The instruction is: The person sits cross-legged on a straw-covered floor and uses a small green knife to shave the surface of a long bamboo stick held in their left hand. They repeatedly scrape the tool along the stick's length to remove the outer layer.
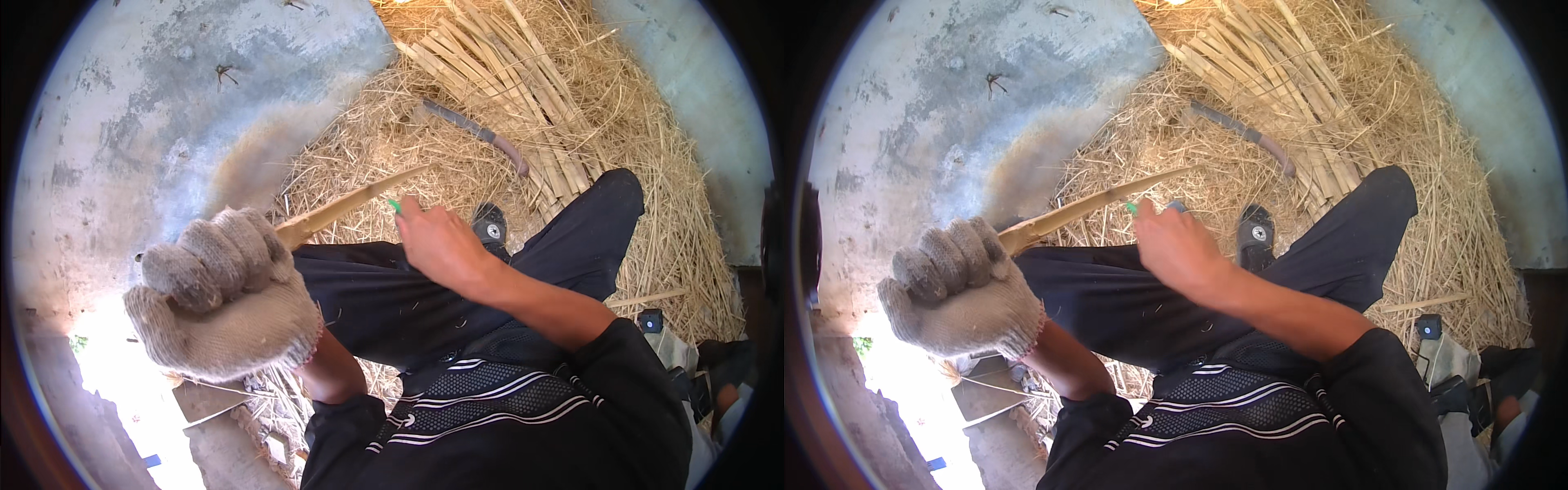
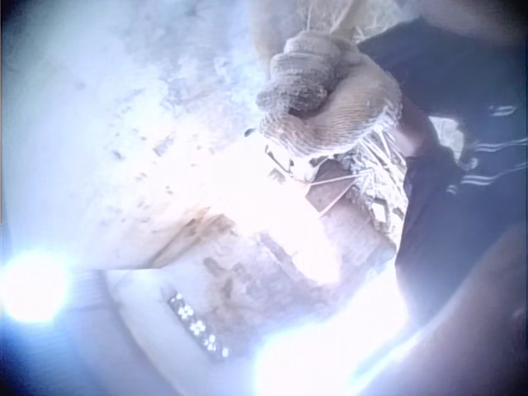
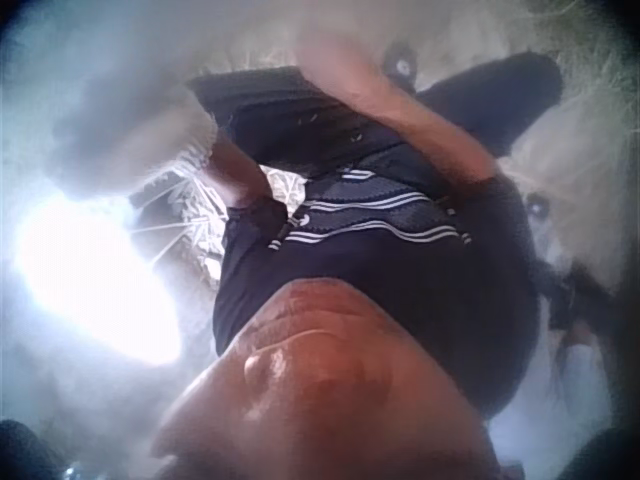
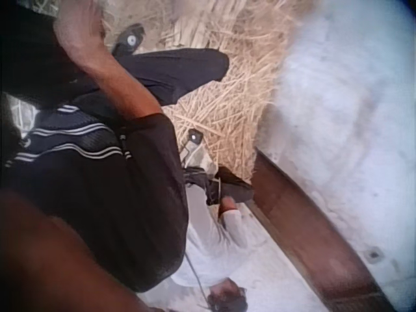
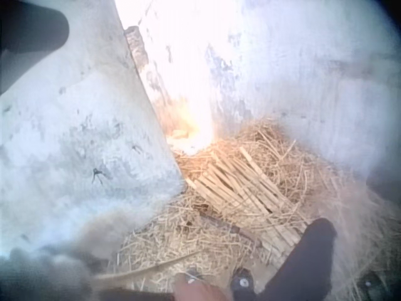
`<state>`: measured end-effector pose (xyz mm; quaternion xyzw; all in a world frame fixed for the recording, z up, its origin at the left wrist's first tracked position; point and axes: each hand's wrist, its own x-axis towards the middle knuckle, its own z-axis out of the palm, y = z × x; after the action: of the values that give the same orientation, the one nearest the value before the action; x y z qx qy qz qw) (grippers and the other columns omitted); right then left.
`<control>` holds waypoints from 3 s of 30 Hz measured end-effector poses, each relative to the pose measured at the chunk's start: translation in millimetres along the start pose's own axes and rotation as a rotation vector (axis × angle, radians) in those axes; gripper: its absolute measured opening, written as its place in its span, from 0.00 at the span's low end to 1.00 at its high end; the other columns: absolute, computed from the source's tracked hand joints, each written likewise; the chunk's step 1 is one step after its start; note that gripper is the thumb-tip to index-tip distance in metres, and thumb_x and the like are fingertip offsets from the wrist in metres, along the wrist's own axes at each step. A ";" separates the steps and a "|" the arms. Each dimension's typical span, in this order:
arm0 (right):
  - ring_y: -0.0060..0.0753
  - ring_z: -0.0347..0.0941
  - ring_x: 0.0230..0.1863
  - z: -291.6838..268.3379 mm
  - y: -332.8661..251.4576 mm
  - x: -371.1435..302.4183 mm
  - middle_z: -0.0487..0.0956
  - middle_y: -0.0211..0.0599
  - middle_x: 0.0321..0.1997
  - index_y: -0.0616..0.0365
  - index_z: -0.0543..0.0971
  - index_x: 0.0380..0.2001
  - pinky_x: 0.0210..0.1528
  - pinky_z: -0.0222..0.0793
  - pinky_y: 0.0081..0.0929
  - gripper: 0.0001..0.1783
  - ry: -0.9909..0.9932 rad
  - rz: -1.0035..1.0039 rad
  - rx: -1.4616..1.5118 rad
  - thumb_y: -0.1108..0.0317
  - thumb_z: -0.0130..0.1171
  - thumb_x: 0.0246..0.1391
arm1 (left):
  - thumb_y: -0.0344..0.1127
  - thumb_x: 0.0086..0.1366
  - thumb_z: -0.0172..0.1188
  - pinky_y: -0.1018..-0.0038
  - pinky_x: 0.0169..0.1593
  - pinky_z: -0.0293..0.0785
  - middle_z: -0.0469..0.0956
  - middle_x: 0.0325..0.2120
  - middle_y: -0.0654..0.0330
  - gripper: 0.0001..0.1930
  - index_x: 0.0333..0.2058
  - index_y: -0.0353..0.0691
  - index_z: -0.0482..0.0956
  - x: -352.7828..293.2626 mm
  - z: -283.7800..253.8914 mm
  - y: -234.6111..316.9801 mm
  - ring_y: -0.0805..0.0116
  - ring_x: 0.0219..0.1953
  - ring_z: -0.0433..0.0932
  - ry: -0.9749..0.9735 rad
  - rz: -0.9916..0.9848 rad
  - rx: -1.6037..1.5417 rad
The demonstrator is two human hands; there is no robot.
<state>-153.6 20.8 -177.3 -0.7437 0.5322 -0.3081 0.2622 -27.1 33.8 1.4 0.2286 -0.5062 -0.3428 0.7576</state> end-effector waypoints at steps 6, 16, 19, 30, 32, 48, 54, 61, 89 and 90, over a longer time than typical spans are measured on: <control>0.60 0.76 0.21 -4.1 -21.9 2.3 0.73 0.55 0.14 0.64 0.67 0.37 0.24 0.73 0.51 0.11 0.053 -0.042 0.017 0.65 0.50 0.63 | 0.50 0.66 0.44 0.77 0.10 0.48 0.51 0.06 0.70 0.23 0.12 0.52 0.55 -0.6 -0.7 2.1 0.78 0.07 0.47 0.102 -0.004 -0.008; 0.64 0.75 0.23 19.9 22.5 9.8 0.74 0.57 0.18 0.65 0.68 0.40 0.25 0.71 0.52 0.12 0.028 0.028 -0.049 0.65 0.49 0.63 | 0.48 0.65 0.45 0.78 0.09 0.46 0.50 0.06 0.70 0.23 0.12 0.52 0.54 0.6 -1.1 -0.1 0.78 0.07 0.45 0.127 0.070 0.014; 0.64 0.75 0.23 24.0 31.6 8.9 0.74 0.58 0.18 0.64 0.68 0.40 0.26 0.71 0.52 0.12 -0.047 0.125 0.067 0.65 0.50 0.63 | 0.49 0.65 0.45 0.78 0.09 0.46 0.50 0.06 0.70 0.23 0.12 0.52 0.55 -1.4 -2.6 -2.3 0.79 0.07 0.45 0.136 0.090 0.014; 0.66 0.75 0.24 1.2 -14.9 15.9 0.75 0.60 0.18 0.67 0.69 0.40 0.27 0.71 0.54 0.14 -0.119 0.010 0.121 0.63 0.48 0.63 | 0.49 0.66 0.45 0.78 0.09 0.49 0.51 0.05 0.71 0.24 0.11 0.52 0.56 2.5 -18.2 1.5 0.78 0.07 0.47 0.071 0.065 0.015; 0.67 0.75 0.24 5.2 -22.3 8.8 0.75 0.61 0.19 0.67 0.69 0.41 0.28 0.72 0.55 0.15 -0.120 -0.003 0.110 0.63 0.48 0.63 | 0.49 0.66 0.45 0.79 0.08 0.49 0.51 0.05 0.71 0.24 0.11 0.53 0.56 1.1 -16.5 3.6 0.79 0.06 0.47 0.095 0.061 0.037; 0.62 0.74 0.20 -29.1 -37.9 0.3 0.74 0.58 0.16 0.67 0.69 0.39 0.24 0.69 0.51 0.14 -0.053 -0.100 0.265 0.64 0.50 0.63 | 0.49 0.66 0.43 0.79 0.09 0.54 0.54 0.05 0.70 0.24 0.11 0.52 0.58 6.1 -18.1 2.5 0.79 0.06 0.50 -0.070 0.021 0.087; 0.61 0.73 0.18 37.9 62.4 12.7 0.74 0.57 0.16 0.67 0.69 0.39 0.23 0.69 0.51 0.13 -0.034 0.080 0.016 0.64 0.48 0.63 | 0.50 0.66 0.44 0.80 0.10 0.54 0.54 0.06 0.70 0.23 0.11 0.53 0.57 -0.4 1.7 -2.8 0.79 0.07 0.51 -0.101 0.051 0.027; 0.65 0.74 0.21 18.4 17.1 13.1 0.74 0.60 0.17 0.67 0.68 0.40 0.24 0.70 0.53 0.15 -0.084 0.052 0.136 0.62 0.46 0.64 | 0.49 0.66 0.45 0.79 0.10 0.52 0.53 0.06 0.70 0.23 0.11 0.53 0.57 6.0 -7.2 -3.3 0.79 0.07 0.50 -0.164 -0.001 0.042; 0.61 0.78 0.28 29.0 85.8 53.8 0.78 0.60 0.24 0.67 0.69 0.47 0.32 0.73 0.51 0.20 -0.246 0.230 0.116 0.58 0.46 0.65 | 0.48 0.68 0.42 0.79 0.09 0.50 0.51 0.06 0.70 0.23 0.13 0.52 0.56 12.7 -20.6 -6.3 0.79 0.07 0.47 0.059 0.082 -0.001; 0.61 0.77 0.26 10.2 50.4 46.4 0.77 0.59 0.22 0.66 0.69 0.45 0.30 0.72 0.51 0.19 -0.251 0.208 0.207 0.58 0.46 0.65 | 0.49 0.67 0.42 0.79 0.10 0.50 0.51 0.06 0.70 0.23 0.13 0.52 0.56 13.4 -25.5 -6.2 0.79 0.07 0.47 0.010 0.077 -0.031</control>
<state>-166.6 -37.7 -212.0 -0.6863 0.5346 -0.2373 0.4322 -1.9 19.6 -4.5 0.1989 -0.5054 -0.3203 0.7762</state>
